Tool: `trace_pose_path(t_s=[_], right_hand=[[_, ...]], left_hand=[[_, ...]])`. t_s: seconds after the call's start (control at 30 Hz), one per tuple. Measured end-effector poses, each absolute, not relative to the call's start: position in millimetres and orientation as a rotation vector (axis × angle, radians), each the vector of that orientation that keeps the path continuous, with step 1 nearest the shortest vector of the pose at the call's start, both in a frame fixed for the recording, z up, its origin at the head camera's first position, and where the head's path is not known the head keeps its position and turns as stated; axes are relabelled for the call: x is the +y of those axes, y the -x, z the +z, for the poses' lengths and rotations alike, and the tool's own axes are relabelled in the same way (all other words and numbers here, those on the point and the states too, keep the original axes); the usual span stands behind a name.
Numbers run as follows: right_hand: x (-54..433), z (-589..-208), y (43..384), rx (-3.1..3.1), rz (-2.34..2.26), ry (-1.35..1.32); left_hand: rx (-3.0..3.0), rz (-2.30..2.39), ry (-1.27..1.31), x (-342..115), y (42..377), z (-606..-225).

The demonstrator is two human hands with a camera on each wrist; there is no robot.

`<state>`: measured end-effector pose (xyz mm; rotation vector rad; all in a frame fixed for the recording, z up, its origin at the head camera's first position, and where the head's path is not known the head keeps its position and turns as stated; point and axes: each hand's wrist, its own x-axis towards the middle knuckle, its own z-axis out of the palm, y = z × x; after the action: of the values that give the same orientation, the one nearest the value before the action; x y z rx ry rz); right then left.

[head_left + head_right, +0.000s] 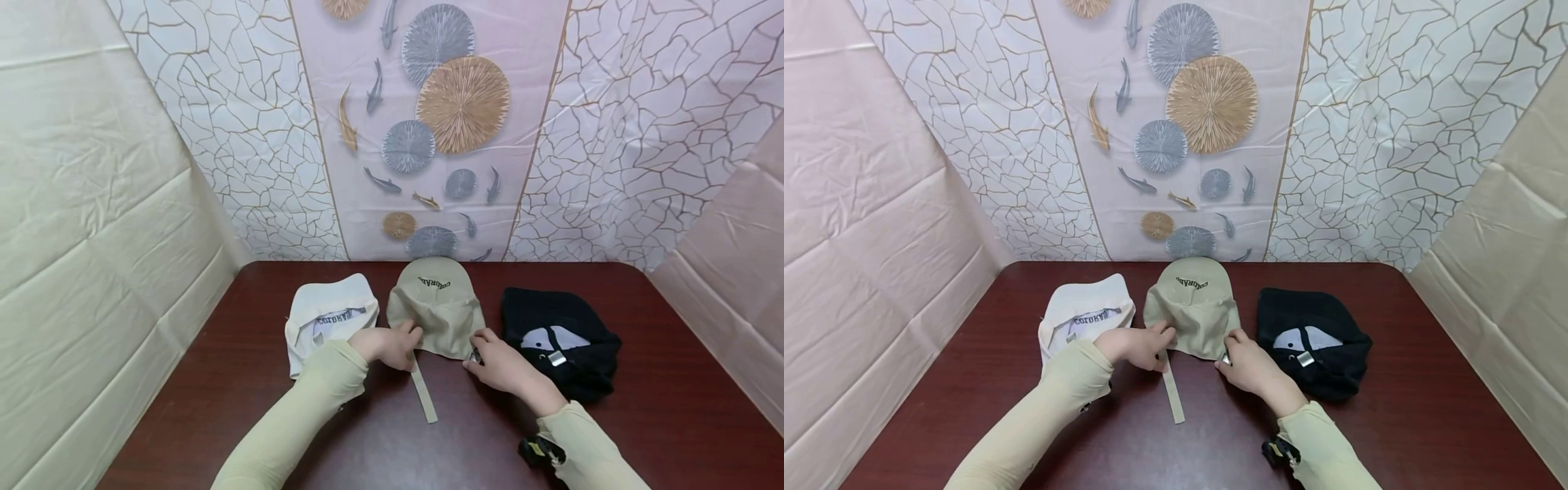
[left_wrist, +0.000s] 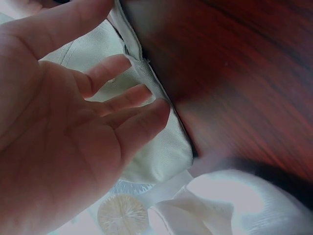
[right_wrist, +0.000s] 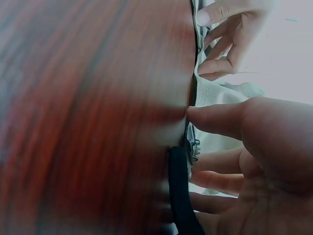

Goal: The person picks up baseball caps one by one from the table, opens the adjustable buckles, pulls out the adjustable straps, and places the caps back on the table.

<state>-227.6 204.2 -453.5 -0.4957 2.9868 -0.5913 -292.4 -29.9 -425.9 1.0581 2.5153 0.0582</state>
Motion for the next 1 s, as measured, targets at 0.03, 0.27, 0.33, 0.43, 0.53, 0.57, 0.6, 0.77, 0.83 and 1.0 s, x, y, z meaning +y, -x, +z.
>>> trace_pose_path(t_s=[0.03,0.27,0.33,0.43,0.53,0.57,0.6,0.77,0.83,1.0], right_hand=[[204.4,-453.5,227.5,2.985,-0.591,0.489],[204.0,-451.9,225.6,2.98,-0.592,0.51],[203.9,-451.7,225.1,2.978,-0.594,0.513],[204.0,-451.8,224.6,2.974,-0.597,0.515],[204.6,-452.7,224.6,2.974,-0.598,0.52],[204.7,-453.0,224.5,2.975,-0.596,0.525],[205.0,-453.5,224.6,2.975,-0.598,0.525],[205.8,-456.1,224.2,2.969,-0.606,0.537],[206.9,-457.1,224.2,2.961,-0.614,0.532],[213.0,-454.1,220.7,2.957,-0.679,0.522]], left_hand=[[2.513,0.06,-1.057,-29.9,292.4,-425.8],[2.518,0.062,-1.048,-29.9,292.0,-427.2],[2.517,0.062,-1.043,-30.0,291.9,-427.9],[2.516,0.059,-1.041,-30.1,291.5,-428.3],[2.519,0.059,-1.045,-30.1,290.8,-428.4],[2.521,0.059,-1.047,-30.1,290.7,-428.7],[2.522,0.06,-1.049,-30.1,290.6,-428.7],[2.515,0.063,-1.064,-31.5,289.9,-429.2],[2.51,0.075,-1.07,-32.6,289.5,-429.1],[2.505,0.111,-1.106,-34.7,289.4,-428.2]])
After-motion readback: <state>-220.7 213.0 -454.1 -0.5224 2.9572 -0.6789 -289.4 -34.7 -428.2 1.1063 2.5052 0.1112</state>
